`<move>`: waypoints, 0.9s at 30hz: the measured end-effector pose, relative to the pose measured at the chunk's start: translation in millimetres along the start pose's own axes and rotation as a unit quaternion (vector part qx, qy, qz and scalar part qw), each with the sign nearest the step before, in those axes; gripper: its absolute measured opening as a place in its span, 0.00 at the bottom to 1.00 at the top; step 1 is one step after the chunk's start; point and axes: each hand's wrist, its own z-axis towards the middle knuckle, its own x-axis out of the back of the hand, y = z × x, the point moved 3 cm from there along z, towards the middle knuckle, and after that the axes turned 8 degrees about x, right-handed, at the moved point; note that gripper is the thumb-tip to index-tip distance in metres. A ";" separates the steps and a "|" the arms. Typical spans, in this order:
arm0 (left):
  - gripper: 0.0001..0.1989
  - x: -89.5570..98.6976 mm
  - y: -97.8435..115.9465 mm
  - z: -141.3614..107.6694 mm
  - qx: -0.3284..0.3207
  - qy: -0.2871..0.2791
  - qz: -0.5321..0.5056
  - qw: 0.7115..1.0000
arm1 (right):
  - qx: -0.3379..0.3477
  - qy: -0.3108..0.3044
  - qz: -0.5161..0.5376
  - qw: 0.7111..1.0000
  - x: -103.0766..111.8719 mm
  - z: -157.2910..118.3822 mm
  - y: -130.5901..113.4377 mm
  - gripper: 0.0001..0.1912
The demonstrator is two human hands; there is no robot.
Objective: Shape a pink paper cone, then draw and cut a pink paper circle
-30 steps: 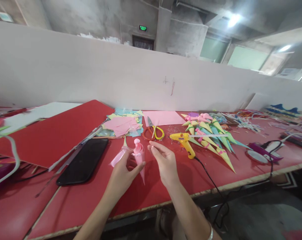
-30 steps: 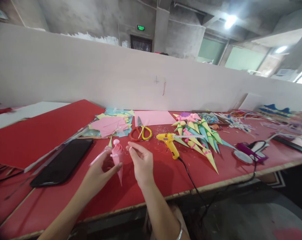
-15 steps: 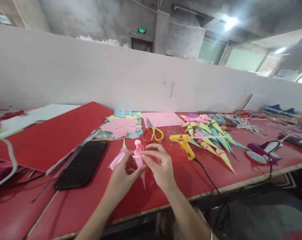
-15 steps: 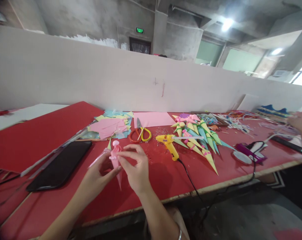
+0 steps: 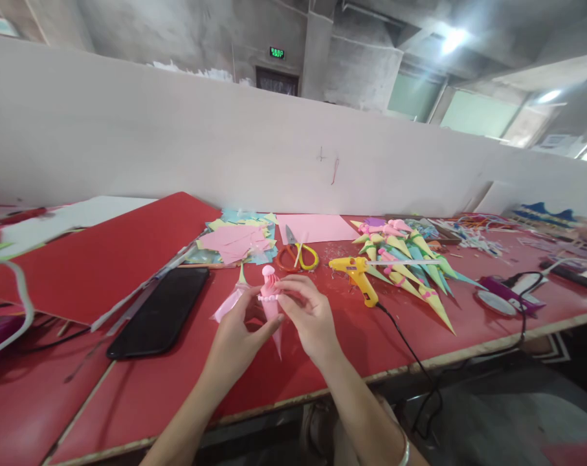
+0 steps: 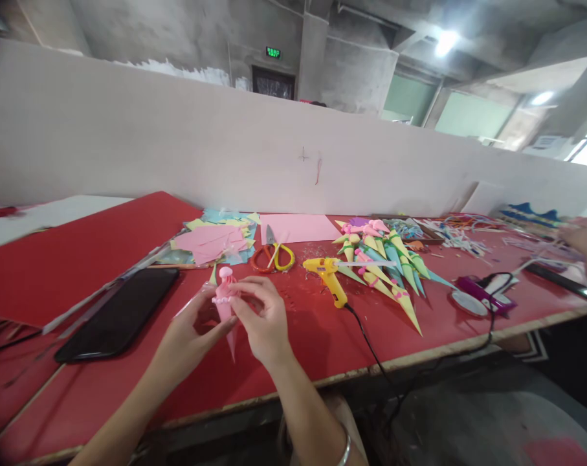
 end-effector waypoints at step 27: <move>0.23 2.4 6.8 -4.1 -0.008 0.008 0.028 1.000 | -0.090 -0.003 0.091 0.992 -7.2 -0.1 3.0 0.15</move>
